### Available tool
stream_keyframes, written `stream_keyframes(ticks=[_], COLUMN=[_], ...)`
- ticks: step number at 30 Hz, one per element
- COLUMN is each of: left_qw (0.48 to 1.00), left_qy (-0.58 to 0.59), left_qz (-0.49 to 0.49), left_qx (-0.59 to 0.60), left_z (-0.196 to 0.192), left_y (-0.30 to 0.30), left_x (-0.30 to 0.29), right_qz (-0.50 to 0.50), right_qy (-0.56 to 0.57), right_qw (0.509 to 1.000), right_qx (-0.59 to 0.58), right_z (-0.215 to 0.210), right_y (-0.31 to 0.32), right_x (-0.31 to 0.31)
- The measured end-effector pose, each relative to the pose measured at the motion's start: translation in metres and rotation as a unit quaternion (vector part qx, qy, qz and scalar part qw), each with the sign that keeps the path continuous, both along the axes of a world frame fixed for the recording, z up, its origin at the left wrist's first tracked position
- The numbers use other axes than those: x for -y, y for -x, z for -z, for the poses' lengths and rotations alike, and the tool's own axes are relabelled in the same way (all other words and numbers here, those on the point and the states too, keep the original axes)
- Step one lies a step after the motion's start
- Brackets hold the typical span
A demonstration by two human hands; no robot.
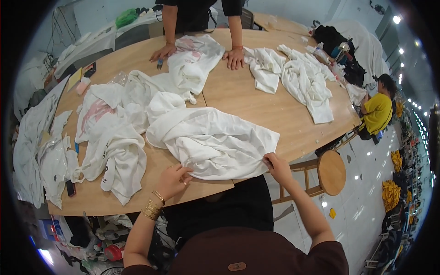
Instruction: Trimming excess threads from white garments using thread snips.
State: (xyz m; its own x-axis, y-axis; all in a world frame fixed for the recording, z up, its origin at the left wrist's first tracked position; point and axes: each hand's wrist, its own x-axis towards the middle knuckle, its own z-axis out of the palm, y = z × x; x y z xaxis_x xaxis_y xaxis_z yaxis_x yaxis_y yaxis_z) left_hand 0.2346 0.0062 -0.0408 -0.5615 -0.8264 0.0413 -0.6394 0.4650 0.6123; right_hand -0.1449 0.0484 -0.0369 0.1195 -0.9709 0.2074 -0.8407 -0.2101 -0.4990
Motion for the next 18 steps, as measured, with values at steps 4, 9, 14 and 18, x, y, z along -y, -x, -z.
stream_keyframes(ticks=[4, 9, 14, 18], left_qw=[0.975, 0.987, 0.995, 0.978], left_qy=[0.166, 0.128, 0.003, 0.168], left_qz=[-0.096, -0.079, -0.077, -0.118], left_qx=[-0.110, 0.048, 0.059, 0.046], left_z=[-0.005, 0.000, -0.014, -0.008], left_y=[0.038, 0.062, 0.063, 0.069], left_x=[-0.006, 0.019, 0.036, 0.044], right_qz=[0.088, 0.093, 0.111, 0.131], right_qy=[0.025, 0.047, 0.052, 0.047], right_qw=[0.991, 0.988, 0.984, 0.978], right_qx=[0.100, 0.112, 0.126, 0.158], right_z=[0.009, 0.002, 0.009, 0.012], right_y=[-0.014, -0.010, 0.001, 0.001], right_x=[-0.015, -0.020, -0.031, -0.028])
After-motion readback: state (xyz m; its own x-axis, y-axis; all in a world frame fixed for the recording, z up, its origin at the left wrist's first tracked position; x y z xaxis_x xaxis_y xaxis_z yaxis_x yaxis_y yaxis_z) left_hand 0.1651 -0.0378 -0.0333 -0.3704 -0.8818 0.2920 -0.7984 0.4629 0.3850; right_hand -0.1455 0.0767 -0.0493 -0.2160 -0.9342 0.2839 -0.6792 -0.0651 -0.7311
